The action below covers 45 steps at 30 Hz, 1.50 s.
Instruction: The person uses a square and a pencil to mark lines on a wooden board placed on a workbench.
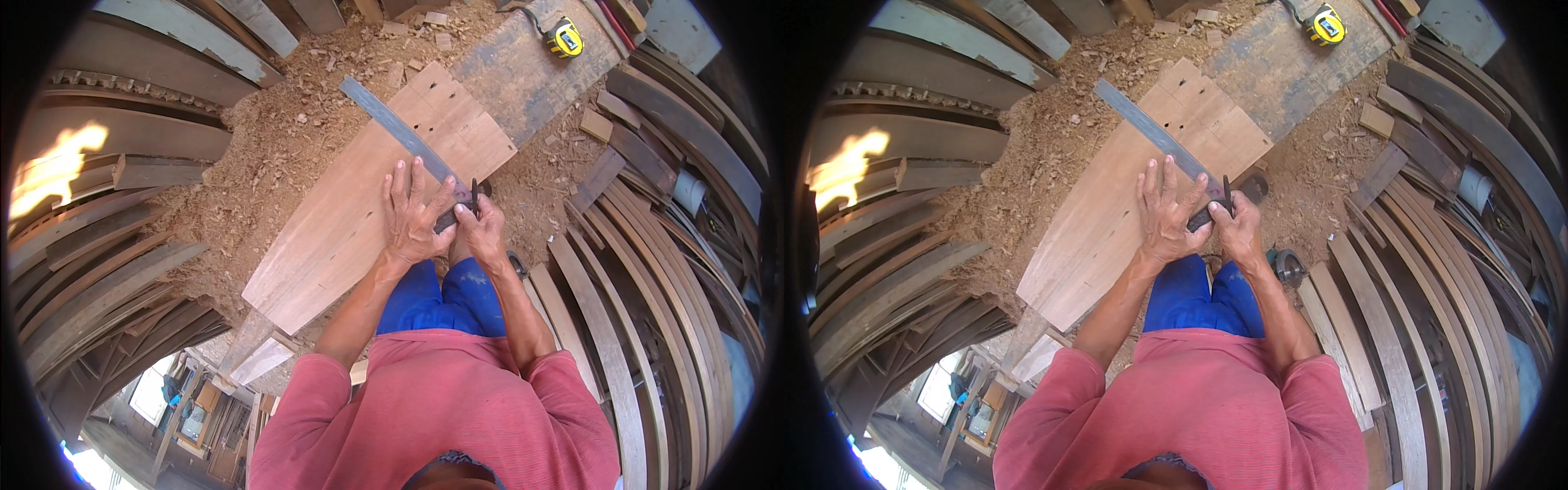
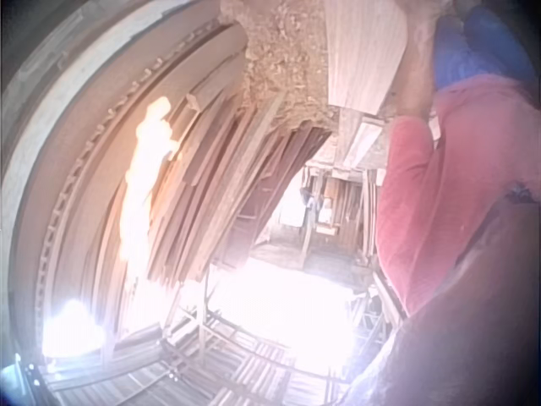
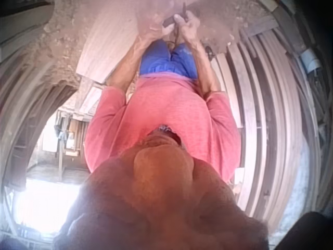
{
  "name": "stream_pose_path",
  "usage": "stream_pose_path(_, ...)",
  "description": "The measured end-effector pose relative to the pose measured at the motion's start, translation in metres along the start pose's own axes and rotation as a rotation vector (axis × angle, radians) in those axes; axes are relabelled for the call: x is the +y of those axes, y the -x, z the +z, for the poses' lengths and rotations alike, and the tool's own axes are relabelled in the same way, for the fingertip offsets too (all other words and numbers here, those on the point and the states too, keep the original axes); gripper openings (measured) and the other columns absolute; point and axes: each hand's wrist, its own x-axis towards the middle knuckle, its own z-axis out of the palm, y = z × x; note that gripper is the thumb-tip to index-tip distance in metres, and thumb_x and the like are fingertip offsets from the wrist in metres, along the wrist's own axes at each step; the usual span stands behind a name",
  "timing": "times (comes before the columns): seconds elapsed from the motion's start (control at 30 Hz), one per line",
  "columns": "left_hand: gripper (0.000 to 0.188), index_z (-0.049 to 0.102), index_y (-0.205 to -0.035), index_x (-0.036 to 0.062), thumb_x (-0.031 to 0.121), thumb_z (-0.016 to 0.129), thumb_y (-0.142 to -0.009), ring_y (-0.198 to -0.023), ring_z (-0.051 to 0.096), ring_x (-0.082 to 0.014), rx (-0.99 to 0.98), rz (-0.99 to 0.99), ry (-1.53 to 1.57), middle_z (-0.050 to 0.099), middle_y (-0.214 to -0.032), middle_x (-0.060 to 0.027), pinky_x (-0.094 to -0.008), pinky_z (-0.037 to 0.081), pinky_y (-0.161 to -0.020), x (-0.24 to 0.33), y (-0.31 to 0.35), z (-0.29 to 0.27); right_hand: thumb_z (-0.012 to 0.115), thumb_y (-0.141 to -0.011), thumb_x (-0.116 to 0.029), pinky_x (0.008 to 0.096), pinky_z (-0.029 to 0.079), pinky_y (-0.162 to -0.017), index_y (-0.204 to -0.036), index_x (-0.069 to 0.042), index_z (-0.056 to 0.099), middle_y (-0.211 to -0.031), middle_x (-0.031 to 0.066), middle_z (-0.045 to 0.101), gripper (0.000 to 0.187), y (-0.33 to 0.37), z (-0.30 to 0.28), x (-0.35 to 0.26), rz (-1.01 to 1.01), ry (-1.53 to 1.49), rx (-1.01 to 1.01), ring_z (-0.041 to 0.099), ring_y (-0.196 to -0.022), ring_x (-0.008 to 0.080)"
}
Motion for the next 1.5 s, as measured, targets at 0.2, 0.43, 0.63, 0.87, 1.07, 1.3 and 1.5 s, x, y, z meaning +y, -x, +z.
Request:
stream_pose_path(0.2, 0.098, 0.056, -0.162, 0.0364, 0.040, 0.089, -0.070, -0.164, 0.021, -0.0525, -0.004, -0.001, -0.011, 0.025, -0.180, -0.0277, -0.0710, 0.019, -0.128, -0.001, 0.000, 0.001, 0.069, -0.104, -0.004, 0.0276, 0.052, -0.081, -0.115, 0.003, 0.071, -0.100, 0.0016, 0.071, 0.013, -0.001, 0.001, 0.003, -0.004, -0.078, -0.006, 0.063, -0.090, 0.0084)
stream_pose_path(0.43, 0.099, 0.055, -0.163, 0.0358, 0.041, 0.089, -0.070, -0.165, 0.020, -0.0522, -0.009, 0.003, -0.017, 0.025, -0.180, -0.0279, -0.0708, 0.018, -0.128, 0.000, 0.000, 0.001, 0.069, -0.104, -0.002, 0.0274, 0.052, -0.080, -0.115, 0.003, 0.070, -0.100, 0.0013, 0.071, 0.012, -0.002, 0.001, 0.002, 0.002, -0.106, -0.013, 0.063, -0.090, 0.0083)
stream_pose_path(0.63, 0.101, 0.054, -0.164, 0.0341, 0.043, 0.089, -0.070, -0.164, 0.021, -0.0529, -0.031, 0.002, -0.027, 0.026, -0.179, -0.0302, -0.0703, 0.017, -0.129, 0.000, 0.000, 0.001, 0.068, -0.105, -0.008, 0.0296, 0.053, -0.079, -0.116, 0.002, 0.072, -0.098, 0.0018, 0.071, 0.015, -0.004, -0.011, -0.002, 0.059, 0.143, -0.015, 0.063, -0.086, 0.0104)
stream_pose_path(0.87, 0.104, 0.052, -0.165, 0.0316, 0.043, 0.091, -0.070, -0.162, 0.024, -0.0531, -0.039, -0.012, -0.018, 0.029, -0.177, -0.0304, -0.0691, 0.017, -0.130, 0.003, 0.002, -0.004, 0.068, -0.111, -0.026, 0.0342, 0.055, -0.084, -0.119, -0.001, 0.078, -0.102, 0.0075, 0.074, 0.028, -0.003, -0.032, -0.080, -0.545, 0.460, 0.329, 0.068, -0.095, 0.0169)
stream_pose_path(1.07, 0.090, 0.062, -0.156, 0.0289, 0.045, 0.089, -0.071, -0.162, 0.025, -0.0528, -0.031, -0.015, -0.039, 0.033, -0.175, -0.0309, -0.0698, 0.017, -0.130, 0.004, 0.001, -0.002, 0.072, -0.106, -0.016, 0.0371, 0.057, -0.083, -0.121, 0.000, 0.079, -0.099, 0.0170, 0.077, 0.024, -0.039, -0.001, -0.117, -0.655, 0.511, -0.040, 0.074, -0.091, 0.0256)
stream_pose_path(1.3, 0.072, 0.072, -0.141, 0.0252, 0.048, 0.087, -0.075, -0.159, 0.030, -0.0555, -0.012, -0.007, -0.061, 0.039, -0.170, -0.0323, -0.0714, 0.018, -0.129, 0.005, -0.001, -0.001, 0.072, -0.102, -0.014, 0.0430, 0.058, -0.084, -0.120, 0.001, 0.079, -0.101, 0.0212, 0.078, 0.025, -0.096, 0.059, -0.132, -0.702, 0.538, -0.129, 0.075, -0.092, 0.0358)
stream_pose_path(1.5, 0.082, 0.065, -0.152, 0.0240, 0.040, 0.084, -0.074, -0.158, 0.034, -0.0546, -0.005, -0.005, -0.030, 0.043, -0.168, -0.0311, -0.0698, 0.023, -0.128, 0.006, -0.003, -0.004, 0.070, -0.101, -0.013, 0.0471, 0.057, -0.086, -0.113, 0.001, 0.077, -0.101, 0.0214, 0.077, 0.021, -0.104, 0.047, -0.153, -0.746, 0.634, -0.285, 0.073, -0.095, 0.0406)
